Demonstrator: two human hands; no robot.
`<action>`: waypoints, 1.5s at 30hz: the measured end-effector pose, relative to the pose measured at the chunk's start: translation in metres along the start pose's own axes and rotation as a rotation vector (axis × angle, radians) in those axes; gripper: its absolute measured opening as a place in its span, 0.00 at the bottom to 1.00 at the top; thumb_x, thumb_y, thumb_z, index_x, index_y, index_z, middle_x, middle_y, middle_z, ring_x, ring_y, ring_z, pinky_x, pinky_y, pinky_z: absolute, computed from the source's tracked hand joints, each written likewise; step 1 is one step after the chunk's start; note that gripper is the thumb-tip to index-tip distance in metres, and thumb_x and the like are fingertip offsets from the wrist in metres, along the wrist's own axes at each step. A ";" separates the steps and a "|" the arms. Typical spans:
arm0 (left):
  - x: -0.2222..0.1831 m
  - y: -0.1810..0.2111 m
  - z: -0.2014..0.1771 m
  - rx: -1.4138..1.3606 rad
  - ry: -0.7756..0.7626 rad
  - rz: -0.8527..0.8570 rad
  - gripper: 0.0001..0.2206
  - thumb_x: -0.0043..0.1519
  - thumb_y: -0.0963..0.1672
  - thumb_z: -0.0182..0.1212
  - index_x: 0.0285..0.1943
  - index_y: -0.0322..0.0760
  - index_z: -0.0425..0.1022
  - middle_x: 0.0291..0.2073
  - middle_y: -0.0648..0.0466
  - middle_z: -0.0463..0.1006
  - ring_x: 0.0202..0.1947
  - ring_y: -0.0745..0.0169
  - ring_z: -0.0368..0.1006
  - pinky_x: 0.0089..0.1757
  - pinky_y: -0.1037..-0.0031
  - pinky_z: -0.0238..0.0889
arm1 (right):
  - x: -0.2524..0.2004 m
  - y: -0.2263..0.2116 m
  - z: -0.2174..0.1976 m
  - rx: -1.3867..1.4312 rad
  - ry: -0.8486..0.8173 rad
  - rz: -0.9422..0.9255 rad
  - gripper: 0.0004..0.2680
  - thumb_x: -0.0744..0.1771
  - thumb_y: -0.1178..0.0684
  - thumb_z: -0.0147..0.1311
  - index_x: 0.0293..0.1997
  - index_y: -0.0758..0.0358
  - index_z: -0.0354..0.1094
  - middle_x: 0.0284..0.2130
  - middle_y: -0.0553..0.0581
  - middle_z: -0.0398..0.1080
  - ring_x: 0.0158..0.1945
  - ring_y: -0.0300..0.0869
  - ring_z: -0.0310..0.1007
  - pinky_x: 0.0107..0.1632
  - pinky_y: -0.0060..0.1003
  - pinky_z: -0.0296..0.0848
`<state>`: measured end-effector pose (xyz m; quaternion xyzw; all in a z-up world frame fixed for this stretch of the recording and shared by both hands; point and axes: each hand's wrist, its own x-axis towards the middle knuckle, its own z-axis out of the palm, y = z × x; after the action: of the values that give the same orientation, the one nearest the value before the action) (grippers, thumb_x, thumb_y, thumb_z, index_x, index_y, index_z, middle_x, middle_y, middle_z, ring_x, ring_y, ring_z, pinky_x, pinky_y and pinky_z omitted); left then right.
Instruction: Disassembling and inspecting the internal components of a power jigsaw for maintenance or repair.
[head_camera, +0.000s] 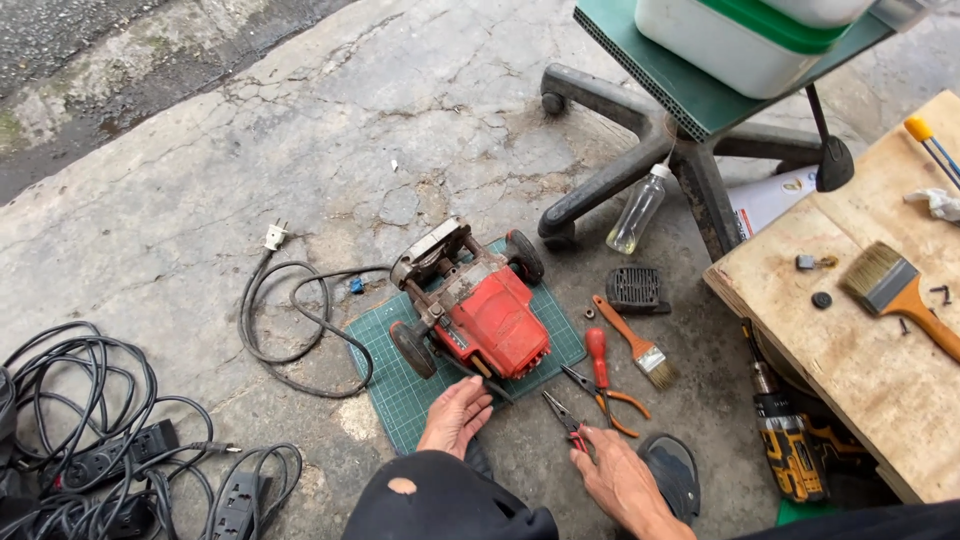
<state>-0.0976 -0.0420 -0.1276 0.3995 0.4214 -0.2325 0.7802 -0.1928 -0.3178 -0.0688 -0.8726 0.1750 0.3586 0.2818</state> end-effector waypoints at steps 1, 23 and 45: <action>0.005 -0.001 0.000 -0.005 -0.002 0.006 0.18 0.63 0.44 0.75 0.59 0.30 0.80 0.43 0.44 0.81 0.45 0.55 0.78 0.49 0.66 0.74 | 0.002 -0.001 -0.001 -0.004 0.003 -0.006 0.21 0.71 0.37 0.52 0.74 0.46 0.66 0.70 0.44 0.70 0.74 0.42 0.69 0.74 0.41 0.69; 0.014 -0.014 -0.012 -0.086 0.234 0.041 0.15 0.68 0.49 0.68 0.55 0.35 0.81 0.39 0.42 0.86 0.35 0.53 0.80 0.37 0.66 0.74 | 0.062 0.049 0.049 -0.143 -0.155 0.004 0.23 0.70 0.32 0.56 0.76 0.35 0.64 0.74 0.39 0.68 0.77 0.40 0.69 0.77 0.41 0.69; -0.114 0.089 -0.011 0.642 0.263 0.533 0.27 0.66 0.40 0.61 0.78 0.51 0.75 0.73 0.54 0.81 0.69 0.62 0.80 0.66 0.67 0.72 | -0.092 0.019 -0.256 0.091 0.910 -0.485 0.18 0.67 0.67 0.62 0.66 0.71 0.76 0.55 0.75 0.78 0.43 0.57 0.78 0.41 0.50 0.84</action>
<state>-0.1016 0.0206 0.0027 0.7429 0.3056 -0.0894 0.5888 -0.1299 -0.4811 0.1402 -0.9425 0.0878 -0.1410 0.2899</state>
